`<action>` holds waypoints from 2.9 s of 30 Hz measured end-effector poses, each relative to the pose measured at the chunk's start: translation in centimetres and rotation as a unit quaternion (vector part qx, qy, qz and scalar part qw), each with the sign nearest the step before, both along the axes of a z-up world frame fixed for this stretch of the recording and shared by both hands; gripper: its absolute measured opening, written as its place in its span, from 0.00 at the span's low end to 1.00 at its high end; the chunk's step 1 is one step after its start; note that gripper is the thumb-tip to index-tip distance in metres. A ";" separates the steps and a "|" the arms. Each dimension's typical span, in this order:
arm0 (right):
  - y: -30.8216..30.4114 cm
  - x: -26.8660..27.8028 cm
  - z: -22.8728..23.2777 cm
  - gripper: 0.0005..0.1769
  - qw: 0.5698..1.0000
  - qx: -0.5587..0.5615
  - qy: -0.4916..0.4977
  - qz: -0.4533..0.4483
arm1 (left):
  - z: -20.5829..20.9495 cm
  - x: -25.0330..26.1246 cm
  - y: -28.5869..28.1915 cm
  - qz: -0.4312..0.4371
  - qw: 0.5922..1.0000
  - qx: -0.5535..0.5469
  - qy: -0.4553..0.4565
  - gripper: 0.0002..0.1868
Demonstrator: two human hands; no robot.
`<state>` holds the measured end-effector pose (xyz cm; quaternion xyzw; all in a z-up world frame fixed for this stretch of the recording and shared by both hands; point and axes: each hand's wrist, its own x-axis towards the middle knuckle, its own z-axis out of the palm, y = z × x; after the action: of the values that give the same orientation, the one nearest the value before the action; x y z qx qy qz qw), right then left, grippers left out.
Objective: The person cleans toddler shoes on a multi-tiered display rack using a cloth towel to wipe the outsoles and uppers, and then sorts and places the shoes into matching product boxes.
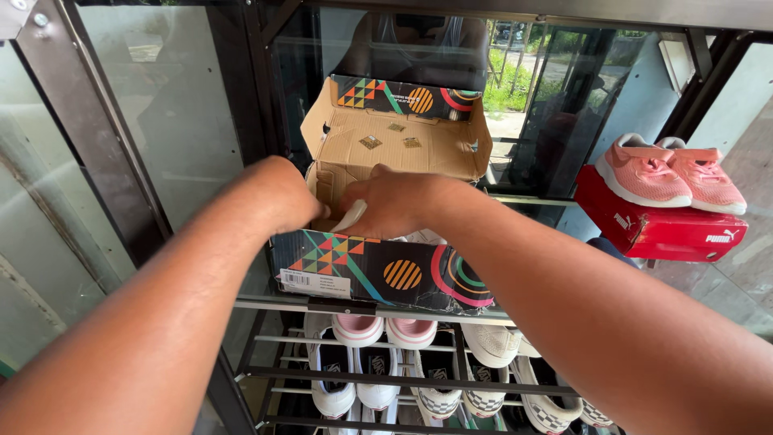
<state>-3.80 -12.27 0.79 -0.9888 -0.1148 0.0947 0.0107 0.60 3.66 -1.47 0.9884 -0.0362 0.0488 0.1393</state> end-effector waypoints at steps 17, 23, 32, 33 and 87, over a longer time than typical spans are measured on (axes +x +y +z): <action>-3.4 0.6 -0.2 0.38 0.993 0.031 0.006 0.114 | 2.2 -3.4 -0.4 0.036 0.997 0.000 -0.069 0.16; -4.7 0.0 -0.9 0.44 0.987 0.078 -0.052 0.133 | 2.5 -4.7 -2.6 -0.107 0.994 0.026 0.008 0.13; -10.0 -6.0 0.1 0.24 0.989 -0.042 -0.066 -0.126 | 0.8 -2.5 -2.8 -0.156 0.987 -0.039 0.028 0.23; -10.1 -6.1 -0.1 0.24 0.988 -0.043 -0.065 -0.132 | 0.9 -2.4 -3.0 -0.169 0.985 -0.035 0.020 0.25; -28.9 -9.3 -7.2 0.10 0.771 0.164 -0.566 -0.242 | -0.9 -6.7 -7.8 -0.174 0.932 -0.293 -0.121 0.12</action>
<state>-13.09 -41.12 -6.37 -0.8417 0.1294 -0.5084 0.1280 -6.10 -4.17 -2.41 0.8687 -0.2081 0.1514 0.4233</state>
